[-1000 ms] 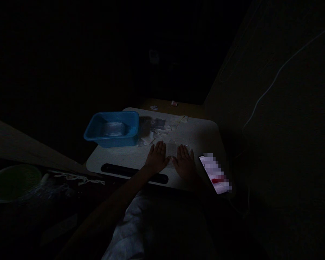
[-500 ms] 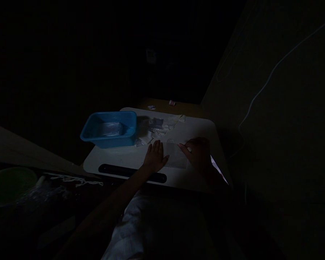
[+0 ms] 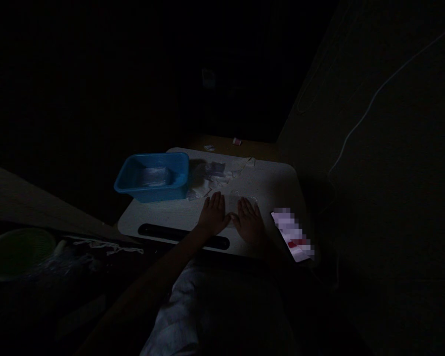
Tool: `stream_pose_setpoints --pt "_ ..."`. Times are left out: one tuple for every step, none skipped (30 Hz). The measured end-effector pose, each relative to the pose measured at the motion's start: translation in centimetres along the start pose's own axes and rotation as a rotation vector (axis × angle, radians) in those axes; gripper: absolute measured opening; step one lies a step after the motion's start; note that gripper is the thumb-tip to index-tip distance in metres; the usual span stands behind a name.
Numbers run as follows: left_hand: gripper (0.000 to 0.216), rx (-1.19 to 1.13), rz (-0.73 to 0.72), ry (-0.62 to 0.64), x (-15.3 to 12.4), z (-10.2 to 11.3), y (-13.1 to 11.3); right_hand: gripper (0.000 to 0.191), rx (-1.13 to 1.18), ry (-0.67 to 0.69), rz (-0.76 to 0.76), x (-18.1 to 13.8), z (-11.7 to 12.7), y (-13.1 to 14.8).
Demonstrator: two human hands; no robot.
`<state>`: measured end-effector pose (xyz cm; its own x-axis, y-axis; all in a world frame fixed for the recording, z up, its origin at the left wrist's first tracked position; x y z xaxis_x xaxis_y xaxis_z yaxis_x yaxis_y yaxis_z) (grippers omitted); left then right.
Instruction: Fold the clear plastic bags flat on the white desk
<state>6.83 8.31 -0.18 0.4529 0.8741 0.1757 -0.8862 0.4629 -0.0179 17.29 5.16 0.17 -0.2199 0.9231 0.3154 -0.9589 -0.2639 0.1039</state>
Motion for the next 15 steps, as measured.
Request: stream_pose_setpoints --pt "0.066 -0.005 0.006 -0.002 0.0 0.0 0.0 0.056 -0.018 -0.003 -0.013 -0.1 0.0 -0.4" --pt "0.067 -0.01 0.017 -0.004 0.0 0.1 0.1 0.057 -0.035 -0.007 -0.029 -0.3 0.1 -0.8" --pt "0.068 -0.015 0.033 -0.007 0.0 0.1 0.1 0.058 -0.05 -0.009 -0.048 -0.4 0.1 -1.2" --pt "0.07 -0.018 0.051 -0.011 0.0 0.2 0.2 0.058 -0.063 -0.01 -0.067 -0.5 0.1 -1.5" --pt "0.072 -0.018 0.072 -0.016 0.0 0.2 0.3 0.058 -0.074 -0.011 -0.085 -0.6 0.1 -1.8" --pt "0.074 -0.016 0.09 -0.023 0.0 0.3 0.4 0.059 -0.083 -0.014 -0.104 -0.7 0.1 -2.0" --pt "0.075 -0.013 0.104 -0.032 -0.1 0.3 0.5 0.06 -0.088 -0.018 -0.119 -0.8 0.1 -2.1" --pt "0.075 -0.009 0.113 -0.042 -0.1 0.4 0.5 0.06 -0.09 -0.023 -0.132 -0.8 0.1 -2.2" --pt "0.073 -0.007 0.121 -0.053 -0.1 0.4 0.5 0.06 -0.088 -0.03 -0.144 -0.9 0.1 -2.3" --pt "0.071 -0.007 0.131 -0.065 -0.1 0.4 0.6 0.059 -0.08 -0.037 -0.153 -0.9 0.1 -2.4" --pt "0.07 -0.01 0.141 -0.076 0.0 0.4 0.7 0.058 -0.065 -0.047 -0.16 -0.9 0.0 -2.4" --pt "0.069 -0.016 0.151 -0.088 0.0 0.4 0.8 0.056 -0.041 -0.058 -0.166 -0.8 0.0 -2.6" --pt "0.067 -0.028 0.156 -0.102 0.0 0.5 1.0 0.054 -0.005 -0.072 -0.173 -0.8 0.0 -2.8" --pt "0.065 -0.045 0.151 -0.12 0.0 0.8 1.1 0.053 0.041 -0.09 -0.182 -0.7 0.0 -3.0" --pt "0.062 -0.067 0.132 -0.142 -0.1 1.1 1.1 0.052 0.096 -0.112 -0.192 -0.7 0.1 -3.3"
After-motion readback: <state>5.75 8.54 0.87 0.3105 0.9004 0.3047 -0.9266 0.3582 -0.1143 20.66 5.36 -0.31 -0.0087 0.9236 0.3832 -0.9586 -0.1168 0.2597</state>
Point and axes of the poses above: each hand's wrist, its own x-axis towards the middle knuckle, its own z-axis out of the back of the hand, y = z × x, the point moved 6 cm from there along x, towards the middle knuckle, and after that the axes turned 2 degrees about -y, right-handed, at the moved point
